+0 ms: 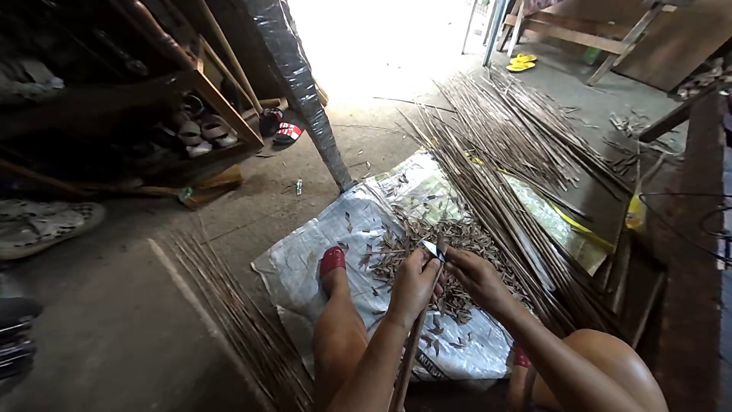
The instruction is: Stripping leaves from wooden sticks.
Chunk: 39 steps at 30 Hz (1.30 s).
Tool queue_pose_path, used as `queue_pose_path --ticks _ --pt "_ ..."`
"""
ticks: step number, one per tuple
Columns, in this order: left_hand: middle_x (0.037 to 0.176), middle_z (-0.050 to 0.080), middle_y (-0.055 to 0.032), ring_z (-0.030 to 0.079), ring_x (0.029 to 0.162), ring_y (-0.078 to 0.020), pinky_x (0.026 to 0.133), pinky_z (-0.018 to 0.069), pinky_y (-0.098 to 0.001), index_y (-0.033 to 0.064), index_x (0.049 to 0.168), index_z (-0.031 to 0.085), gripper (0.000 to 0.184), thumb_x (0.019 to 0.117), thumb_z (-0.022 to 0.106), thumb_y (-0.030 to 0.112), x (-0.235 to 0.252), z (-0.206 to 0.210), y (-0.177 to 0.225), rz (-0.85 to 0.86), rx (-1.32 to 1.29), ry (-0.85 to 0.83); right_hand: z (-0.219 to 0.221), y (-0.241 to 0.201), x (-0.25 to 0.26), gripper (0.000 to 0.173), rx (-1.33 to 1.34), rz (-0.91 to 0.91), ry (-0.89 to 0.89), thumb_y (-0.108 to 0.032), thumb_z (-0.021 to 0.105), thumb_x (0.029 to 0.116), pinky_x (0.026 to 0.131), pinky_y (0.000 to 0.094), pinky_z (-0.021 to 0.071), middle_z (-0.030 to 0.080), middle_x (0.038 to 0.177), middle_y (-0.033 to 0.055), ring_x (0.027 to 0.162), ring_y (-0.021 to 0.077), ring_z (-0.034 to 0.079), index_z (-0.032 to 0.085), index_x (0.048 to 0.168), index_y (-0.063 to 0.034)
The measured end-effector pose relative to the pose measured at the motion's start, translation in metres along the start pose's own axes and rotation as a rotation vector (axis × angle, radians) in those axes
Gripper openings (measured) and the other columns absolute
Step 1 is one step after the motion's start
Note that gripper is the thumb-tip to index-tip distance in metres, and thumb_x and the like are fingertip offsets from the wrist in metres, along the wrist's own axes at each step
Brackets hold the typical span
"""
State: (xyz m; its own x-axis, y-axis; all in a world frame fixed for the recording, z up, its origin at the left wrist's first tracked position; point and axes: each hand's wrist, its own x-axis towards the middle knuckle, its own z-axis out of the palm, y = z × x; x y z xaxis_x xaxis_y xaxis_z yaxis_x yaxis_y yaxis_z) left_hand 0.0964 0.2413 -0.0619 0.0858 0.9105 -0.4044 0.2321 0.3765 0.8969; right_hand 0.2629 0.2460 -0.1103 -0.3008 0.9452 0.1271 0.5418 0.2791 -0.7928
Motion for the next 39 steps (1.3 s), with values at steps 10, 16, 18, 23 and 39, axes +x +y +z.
queue_pose_path --ticks 10,16,18,23,39 --pt "0.079 0.064 -0.0014 0.06 0.055 -0.0052 0.051 0.0512 -0.02 0.0003 0.126 0.055 0.023 0.1086 0.05 0.014 -0.006 -0.001 0.006 -0.034 0.062 -0.021 -0.021 -0.007 0.013 0.044 0.769 0.537 0.1 -0.019 0.038 0.1115 0.04 0.0195 0.0369 0.048 0.066 -0.0046 0.044 0.0029 0.04 0.041 0.153 -0.0038" --pt "0.087 0.065 -0.007 0.062 0.061 -0.0097 0.059 0.055 -0.0266 -0.0016 0.124 0.057 0.023 0.1074 0.05 0.012 -0.004 0.003 0.004 0.031 0.268 0.012 -0.009 -0.017 0.003 0.05 0.468 0.278 -0.061 -0.016 0.049 0.1065 0.053 0.02 0.0383 0.058 0.08 -0.0001 0.057 0.0015 0.043 0.041 0.153 -0.0009" --pt "0.087 0.064 -0.0068 0.063 0.062 -0.0096 0.059 0.0554 -0.0264 -0.0014 0.125 0.057 0.024 0.1075 0.05 0.013 -0.005 0.005 0.003 0.032 0.27 -0.009 -0.004 -0.01 0.002 0.047 0.306 0.196 0.0 -0.019 0.05 0.1065 0.065 0.0217 0.045 0.066 0.093 0.0055 0.068 0.0033 0.051 0.048 0.15 -0.0006" --pt "0.085 0.065 -0.0054 0.063 0.06 -0.0082 0.057 0.0551 -0.0243 -0.0012 0.123 0.057 0.022 0.1076 0.051 0.014 -0.005 0.007 0.0 0.042 0.225 -0.037 -0.001 -0.004 0.003 0.044 0.246 0.15 0.047 -0.02 0.046 0.1078 0.085 0.0263 0.0507 0.068 0.122 0.0145 0.09 0.0082 0.062 0.051 0.148 -0.0008" --pt "0.092 0.068 -0.0114 0.068 0.07 -0.0162 0.066 0.0585 -0.0327 -0.0016 0.125 0.059 0.026 0.1072 0.051 0.015 -0.009 0.011 -0.003 0.113 0.411 -0.014 -0.011 -0.001 0.01 0.044 0.186 0.226 0.082 -0.021 0.045 0.1088 0.093 0.0377 0.05 0.066 0.129 0.0175 0.103 0.0195 0.065 0.051 0.149 -0.0026"
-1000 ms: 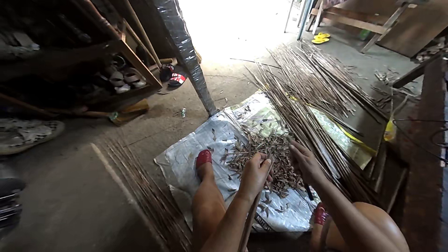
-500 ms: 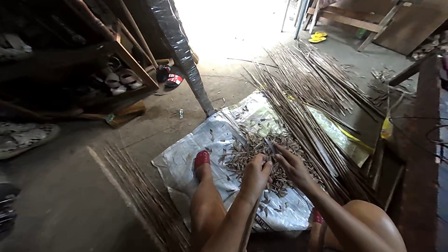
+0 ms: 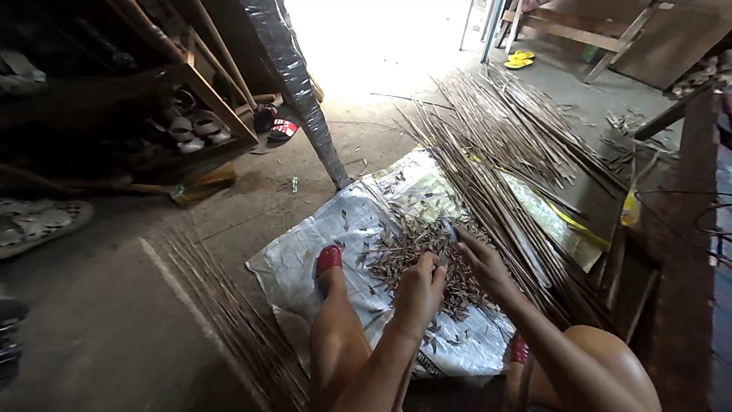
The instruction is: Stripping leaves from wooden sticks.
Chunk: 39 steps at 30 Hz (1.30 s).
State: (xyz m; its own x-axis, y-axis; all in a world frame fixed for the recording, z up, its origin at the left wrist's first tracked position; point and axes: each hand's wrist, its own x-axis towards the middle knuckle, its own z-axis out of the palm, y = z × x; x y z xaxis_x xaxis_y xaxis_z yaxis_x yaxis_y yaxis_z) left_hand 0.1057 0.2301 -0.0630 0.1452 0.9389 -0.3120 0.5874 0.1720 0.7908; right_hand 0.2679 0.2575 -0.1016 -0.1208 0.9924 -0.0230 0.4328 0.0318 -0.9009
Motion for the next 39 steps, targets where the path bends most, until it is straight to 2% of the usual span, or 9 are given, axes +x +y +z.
queue_pose_path --ticks 5,11,15,17,20,25,29,34,39 --pt "0.095 0.068 -0.0145 0.069 0.073 -0.0213 0.071 0.0591 -0.0378 -0.0014 0.125 0.061 0.026 0.1067 0.049 0.013 0.002 0.001 -0.001 0.018 0.087 0.04 0.003 -0.006 -0.006 0.045 0.012 0.002 -0.081 -0.022 0.045 0.1084 0.089 0.0346 0.0514 0.069 0.121 0.0157 0.094 0.0153 0.065 0.051 0.148 -0.0018" --pt "0.098 0.071 -0.0172 0.072 0.082 -0.0274 0.078 0.0595 -0.0443 -0.0033 0.128 0.06 0.03 0.1065 0.051 0.015 0.001 0.006 -0.003 0.05 0.128 0.04 -0.003 0.002 0.005 0.045 0.017 0.051 -0.041 -0.023 0.045 0.1089 0.099 0.0429 0.05 0.066 0.13 0.017 0.109 0.022 0.066 0.051 0.149 -0.0045" --pt "0.09 0.068 -0.0121 0.068 0.07 -0.0197 0.068 0.059 -0.0372 -0.0017 0.127 0.059 0.028 0.1065 0.051 0.015 0.004 0.003 -0.003 0.002 -0.029 -0.004 -0.007 -0.01 0.005 0.045 0.184 0.128 -0.061 -0.021 0.046 0.1088 0.076 0.0293 0.0503 0.069 0.114 0.0122 0.081 0.0106 0.06 0.049 0.149 -0.0024" --pt "0.082 0.065 -0.0063 0.062 0.057 -0.0114 0.054 0.0542 -0.0274 -0.001 0.126 0.057 0.024 0.1072 0.05 0.013 0.005 0.002 -0.004 -0.047 -0.296 -0.049 -0.003 -0.011 0.002 0.046 0.379 0.17 -0.08 -0.021 0.046 0.108 0.053 0.0232 0.0417 0.059 0.084 0.0017 0.058 0.0048 0.047 0.047 0.151 -0.0043" --pt "0.073 0.063 -0.0038 0.057 0.049 -0.0072 0.044 0.0476 -0.0198 -0.0003 0.123 0.055 0.02 0.1083 0.046 0.011 0.005 -0.001 -0.006 -0.116 -0.713 -0.126 0.001 -0.007 0.0 0.047 0.54 0.151 -0.084 -0.02 0.045 0.1067 0.045 0.0214 0.0389 0.052 0.072 -0.0046 0.05 0.0032 0.043 0.046 0.152 -0.0067" --pt "0.071 0.059 -0.0005 0.05 0.047 -0.0025 0.042 0.0407 -0.0149 0.0029 0.121 0.056 0.019 0.1091 0.043 0.012 0.006 -0.001 -0.008 -0.178 -0.891 -0.214 0.001 -0.004 -0.003 0.044 0.371 0.022 -0.012 -0.017 0.048 0.1058 0.052 0.0192 0.0406 0.061 0.083 -0.0017 0.056 0.0001 0.045 0.051 0.148 -0.0034" --pt "0.071 0.059 -0.0001 0.049 0.046 -0.002 0.041 0.04 -0.0145 0.0041 0.119 0.057 0.019 0.108 0.044 0.012 0.005 0.002 -0.012 -0.168 -0.912 -0.267 0.0 0.003 0.003 0.043 0.222 -0.02 0.085 -0.019 0.046 0.1074 0.087 0.027 0.051 0.066 0.129 0.0146 0.096 0.0081 0.064 0.053 0.145 0.0012" --pt "0.07 0.058 -0.0001 0.049 0.046 -0.0021 0.041 0.0391 -0.0145 0.0036 0.118 0.056 0.019 0.1092 0.042 0.011 0.003 0.003 -0.008 -0.205 -0.911 -0.222 -0.003 -0.007 -0.004 0.044 0.183 -0.03 -0.017 -0.017 0.047 0.1071 0.097 0.0298 0.0499 0.064 0.134 0.0162 0.109 0.0122 0.065 0.051 0.147 0.0002" --pt "0.069 0.057 0.0006 0.047 0.045 -0.0016 0.04 0.039 -0.0142 0.0042 0.117 0.055 0.018 0.1086 0.04 0.01 -0.002 0.0 -0.007 -0.173 -0.896 -0.273 -0.01 -0.007 0.002 0.042 0.238 0.034 0.023 -0.018 0.044 0.1084 0.06 0.0207 0.0424 0.066 0.103 0.0068 0.065 0.0013 0.047 0.05 0.147 0.0"
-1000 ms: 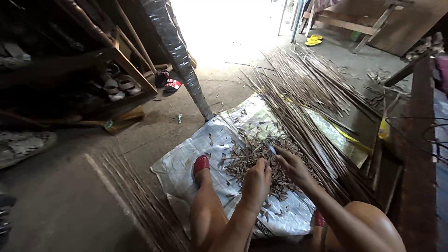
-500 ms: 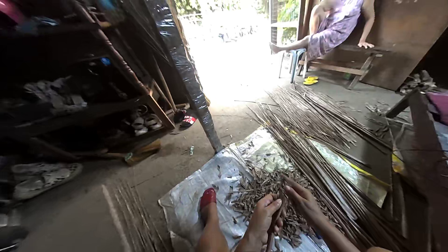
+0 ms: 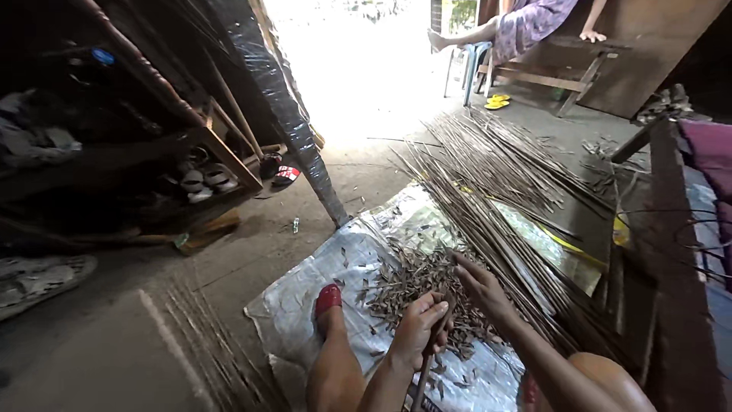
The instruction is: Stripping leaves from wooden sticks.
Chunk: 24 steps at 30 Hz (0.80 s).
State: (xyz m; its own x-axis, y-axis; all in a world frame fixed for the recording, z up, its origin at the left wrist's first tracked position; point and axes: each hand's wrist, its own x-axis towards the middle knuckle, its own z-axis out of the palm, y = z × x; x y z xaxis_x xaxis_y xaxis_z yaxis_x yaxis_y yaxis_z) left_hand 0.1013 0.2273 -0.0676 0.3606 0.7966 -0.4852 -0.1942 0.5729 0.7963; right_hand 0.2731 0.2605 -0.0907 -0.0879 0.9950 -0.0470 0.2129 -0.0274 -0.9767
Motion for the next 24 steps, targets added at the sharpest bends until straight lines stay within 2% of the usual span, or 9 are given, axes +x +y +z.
queue_pose_path --ticks 3,5,7,12,13,15,19,21,24 --pt "0.069 0.057 0.0 0.048 0.045 -0.0025 0.04 0.0397 -0.0147 0.0037 0.117 0.056 0.019 0.1085 0.04 0.009 0.0 0.001 0.001 -0.004 0.012 0.011 -0.002 -0.002 -0.001 0.043 0.053 0.008 -0.033 -0.017 0.045 0.1083 0.063 0.0181 0.0432 0.066 0.112 0.0076 0.068 -0.001 0.048 0.049 0.147 0.0007" --pt "0.069 0.057 -0.0002 0.048 0.045 -0.0025 0.04 0.0397 -0.0147 0.0035 0.117 0.055 0.018 0.1088 0.041 0.009 -0.001 0.001 0.003 -0.003 0.014 0.032 0.0 -0.003 -0.003 0.043 0.057 0.001 -0.049 -0.017 0.045 0.1079 0.061 0.019 0.0418 0.064 0.099 0.0044 0.064 -0.0001 0.046 0.049 0.147 0.001" --pt "0.069 0.057 -0.0002 0.049 0.045 -0.0022 0.039 0.0399 -0.0144 0.0034 0.116 0.055 0.017 0.1089 0.041 0.009 -0.001 0.0 0.003 0.006 0.019 0.033 0.0 0.001 -0.002 0.043 0.027 -0.023 -0.038 -0.019 0.047 0.1075 0.062 0.0196 0.0429 0.066 0.098 0.0039 0.065 0.0001 0.047 0.051 0.147 -0.0003" --pt "0.069 0.058 -0.0002 0.048 0.045 -0.0016 0.039 0.0397 -0.0139 0.0033 0.117 0.055 0.018 0.1084 0.041 0.009 -0.002 0.001 0.0 -0.016 0.022 -0.014 -0.006 0.003 0.004 0.044 -0.07 -0.027 0.023 -0.02 0.044 0.1088 0.09 0.0284 0.0508 0.066 0.13 0.0146 0.098 0.0091 0.064 0.05 0.148 -0.0005" --pt "0.069 0.058 0.0001 0.048 0.044 -0.0014 0.039 0.0398 -0.0137 0.0037 0.116 0.055 0.018 0.1081 0.041 0.009 -0.003 0.002 -0.001 -0.02 0.022 -0.027 -0.009 0.001 0.007 0.044 -0.062 -0.009 0.045 -0.019 0.044 0.1089 0.083 0.0261 0.0496 0.067 0.125 0.0132 0.09 0.007 0.061 0.05 0.148 0.0" --pt "0.07 0.058 -0.0001 0.048 0.044 -0.0014 0.039 0.0396 -0.0138 0.0039 0.118 0.055 0.018 0.1084 0.041 0.009 -0.004 0.002 -0.001 -0.023 0.03 -0.024 -0.012 -0.001 0.008 0.042 -0.037 0.001 0.055 -0.019 0.044 0.1089 0.062 0.0208 0.0426 0.065 0.102 0.006 0.068 0.0016 0.048 0.051 0.146 -0.0001" --pt "0.069 0.058 0.0 0.047 0.044 -0.0016 0.039 0.0397 -0.0141 0.0034 0.117 0.056 0.018 0.1084 0.041 0.009 -0.005 0.002 0.004 -0.008 0.036 0.001 -0.005 -0.004 0.002 0.042 -0.009 0.009 0.009 -0.019 0.045 0.109 0.063 0.0207 0.043 0.067 0.103 0.0066 0.067 0.0012 0.048 0.051 0.146 0.0003" --pt "0.069 0.057 0.0 0.047 0.044 -0.0017 0.039 0.0396 -0.014 0.0032 0.117 0.055 0.018 0.1081 0.041 0.009 -0.006 0.003 0.003 -0.016 0.035 -0.015 -0.008 -0.004 0.006 0.041 0.043 0.049 0.098 -0.017 0.043 0.1091 0.055 0.0215 0.0414 0.06 0.087 0.0026 0.06 0.0025 0.045 0.052 0.144 0.0031" --pt "0.07 0.058 -0.0007 0.049 0.045 -0.0026 0.039 0.0409 -0.0148 0.0023 0.117 0.055 0.017 0.1079 0.042 0.008 -0.007 0.005 0.002 -0.018 0.067 -0.01 -0.019 -0.007 0.011 0.039 0.23 0.198 0.163 -0.021 0.039 0.1112 0.044 0.0194 0.0365 0.047 0.069 -0.0045 0.048 0.0025 0.039 0.053 0.142 -0.0008"
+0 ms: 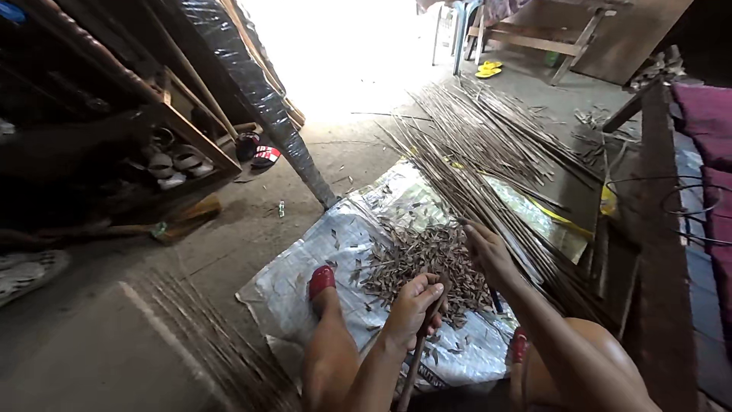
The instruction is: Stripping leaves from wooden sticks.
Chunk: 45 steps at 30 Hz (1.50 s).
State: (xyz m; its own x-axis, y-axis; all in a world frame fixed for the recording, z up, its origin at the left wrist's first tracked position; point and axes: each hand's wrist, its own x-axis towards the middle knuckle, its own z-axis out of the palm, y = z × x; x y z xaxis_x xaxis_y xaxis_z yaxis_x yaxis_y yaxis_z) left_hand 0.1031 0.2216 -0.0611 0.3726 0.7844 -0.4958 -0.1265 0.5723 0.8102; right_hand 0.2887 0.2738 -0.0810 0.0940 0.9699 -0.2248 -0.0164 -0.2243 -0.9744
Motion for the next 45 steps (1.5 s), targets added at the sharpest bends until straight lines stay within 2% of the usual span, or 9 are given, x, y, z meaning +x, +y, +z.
queue_pose_path --ticks 4,7,14,20,22,25,30,34,45 --pt "0.074 0.062 -0.003 0.055 0.048 -0.0056 0.042 0.0468 -0.0177 -0.0003 0.12 0.053 0.017 0.1078 0.045 0.007 0.002 0.001 0.004 0.073 0.081 0.11 0.008 -0.001 -0.016 0.032 0.135 0.217 -0.279 -0.028 0.039 0.1104 0.04 0.0159 0.034 0.048 0.066 -0.0064 0.045 0.0003 0.038 0.058 0.123 -0.0059" --pt "0.081 0.063 -0.0041 0.059 0.053 -0.0068 0.047 0.0516 -0.0202 -0.0015 0.122 0.055 0.018 0.1073 0.048 0.007 0.004 0.001 0.006 0.102 0.132 0.181 0.02 -0.001 -0.029 0.013 0.13 0.311 -0.408 -0.015 0.055 0.1043 0.041 0.0154 0.0338 0.051 0.067 -0.0054 0.045 -0.0008 0.038 0.057 0.113 -0.0064" --pt "0.092 0.065 -0.0079 0.066 0.063 -0.0122 0.057 0.0591 -0.0277 -0.0027 0.128 0.05 0.025 0.1042 0.054 0.006 0.007 -0.005 0.003 0.078 0.226 0.156 0.019 -0.002 -0.024 0.01 0.078 0.277 -0.322 -0.01 0.056 0.1036 0.042 0.0168 0.0343 0.05 0.063 -0.0039 0.044 0.0013 0.04 0.059 0.096 -0.0045" --pt "0.128 0.062 -0.0153 0.067 0.09 -0.0204 0.079 0.0564 -0.0363 0.004 0.148 0.045 0.061 0.0952 0.072 0.02 0.005 0.003 0.001 0.098 0.866 0.196 0.019 0.0 -0.017 0.014 -0.003 0.31 -0.196 -0.015 0.059 0.1036 0.041 0.0179 0.0337 0.052 0.063 -0.0026 0.043 0.0022 0.039 0.061 0.098 -0.0026" --pt "0.121 0.067 -0.0189 0.07 0.092 -0.0277 0.083 0.0566 -0.0434 0.0005 0.137 0.056 0.048 0.0942 0.069 0.017 0.004 0.009 -0.006 0.227 1.027 0.301 0.021 0.0 -0.017 0.014 0.012 0.315 -0.176 -0.015 0.06 0.1029 0.041 0.0178 0.0336 0.052 0.063 -0.0028 0.043 0.0021 0.039 0.063 0.097 -0.0022" --pt "0.096 0.072 -0.0181 0.071 0.079 -0.029 0.073 0.0585 -0.0442 -0.004 0.116 0.066 0.028 0.0936 0.067 0.012 0.008 0.007 -0.018 0.466 1.05 0.444 0.024 0.004 -0.021 0.013 0.133 0.29 -0.216 -0.013 0.057 0.1037 0.04 0.0163 0.0335 0.05 0.059 -0.0047 0.042 0.0005 0.039 0.063 0.096 -0.0035" --pt "0.098 0.072 -0.0135 0.071 0.085 -0.0194 0.078 0.0573 -0.0356 -0.002 0.113 0.067 0.022 0.0965 0.063 0.011 0.009 0.001 -0.015 0.48 0.891 0.449 0.029 0.008 -0.026 0.007 0.245 0.21 -0.329 -0.006 0.06 0.0991 0.041 0.0155 0.0349 0.048 0.062 -0.0051 0.043 0.0 0.039 0.053 0.097 -0.0076" --pt "0.089 0.071 -0.0059 0.068 0.071 -0.0086 0.069 0.058 -0.0269 -0.0001 0.11 0.066 0.019 0.1026 0.058 0.014 0.01 -0.001 -0.015 0.421 0.698 0.366 0.03 0.017 -0.023 0.014 0.234 0.2 -0.282 -0.009 0.064 0.0977 0.04 0.0163 0.0358 0.049 0.061 -0.0041 0.042 0.0009 0.039 0.051 0.092 -0.0076" --pt "0.084 0.069 -0.006 0.066 0.062 -0.0087 0.061 0.0582 -0.0264 -0.0027 0.113 0.065 0.018 0.1042 0.054 0.009 0.01 -0.002 -0.01 0.337 0.608 0.382 0.027 0.011 -0.016 0.017 0.195 0.294 -0.325 -0.004 0.066 0.0956 0.04 0.0159 0.0361 0.053 0.057 -0.0028 0.042 0.0011 0.043 0.053 0.085 -0.0068"
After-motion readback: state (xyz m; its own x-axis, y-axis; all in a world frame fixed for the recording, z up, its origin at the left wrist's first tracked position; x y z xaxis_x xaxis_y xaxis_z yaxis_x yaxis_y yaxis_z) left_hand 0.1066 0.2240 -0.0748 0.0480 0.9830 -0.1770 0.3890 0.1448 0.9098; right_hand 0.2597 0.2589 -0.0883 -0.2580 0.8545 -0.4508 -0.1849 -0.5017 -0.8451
